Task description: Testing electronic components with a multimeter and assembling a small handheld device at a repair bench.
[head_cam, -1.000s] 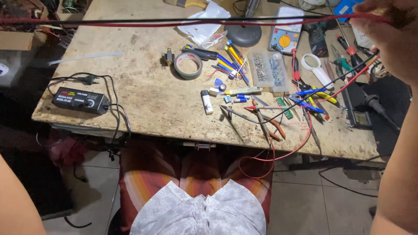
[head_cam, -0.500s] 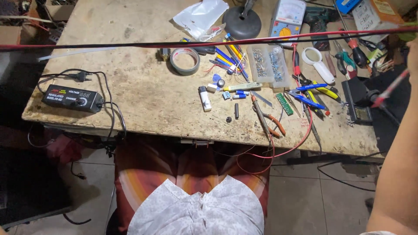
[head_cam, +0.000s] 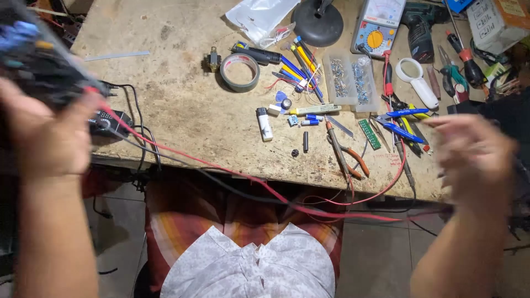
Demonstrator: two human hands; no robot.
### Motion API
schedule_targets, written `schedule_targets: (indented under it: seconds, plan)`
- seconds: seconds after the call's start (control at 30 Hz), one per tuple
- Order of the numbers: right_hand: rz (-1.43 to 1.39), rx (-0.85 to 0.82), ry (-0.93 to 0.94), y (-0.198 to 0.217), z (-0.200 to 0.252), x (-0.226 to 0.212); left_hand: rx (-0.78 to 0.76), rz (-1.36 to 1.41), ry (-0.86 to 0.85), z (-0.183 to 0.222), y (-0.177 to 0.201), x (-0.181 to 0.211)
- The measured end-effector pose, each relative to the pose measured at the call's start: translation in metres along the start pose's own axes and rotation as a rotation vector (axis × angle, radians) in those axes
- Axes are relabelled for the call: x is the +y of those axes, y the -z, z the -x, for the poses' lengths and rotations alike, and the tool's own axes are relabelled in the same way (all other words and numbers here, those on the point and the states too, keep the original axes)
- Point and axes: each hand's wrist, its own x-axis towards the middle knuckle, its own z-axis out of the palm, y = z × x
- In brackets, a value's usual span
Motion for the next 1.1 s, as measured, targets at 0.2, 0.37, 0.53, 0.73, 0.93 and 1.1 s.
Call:
schedule_targets:
  seconds: [0.2, 0.37, 0.53, 0.73, 0.93, 1.1]
  plan:
    - [0.883, -0.401, 0.081, -0.129, 0.054, 0.049, -0.082, 0.150, 0.002, 0.021, -0.115, -0.047]
    - [0.903, -0.447, 0.125, -0.161, 0.048, 0.076, -0.059, 0.088, 0.231, 0.018, -0.137, -0.095]
    - [0.806, -0.428, 0.120, -0.172, 0.030, 0.077, -0.107, 0.109, 0.216, -0.001, -0.142, -0.072]
    - [0.782, -0.399, 0.225, -0.188, 0.016, 0.069, -0.109, -0.066, 0.264, 0.001, -0.139, -0.066]
    - [0.459, -0.061, 0.418, -0.163, 0.023, 0.069, -0.112, -0.197, 0.224, 0.007, -0.140, -0.024]
    - [0.343, 0.157, 0.449, -0.126, 0.038, 0.070, -0.066, -0.191, 0.137, 0.022, -0.142, -0.033]
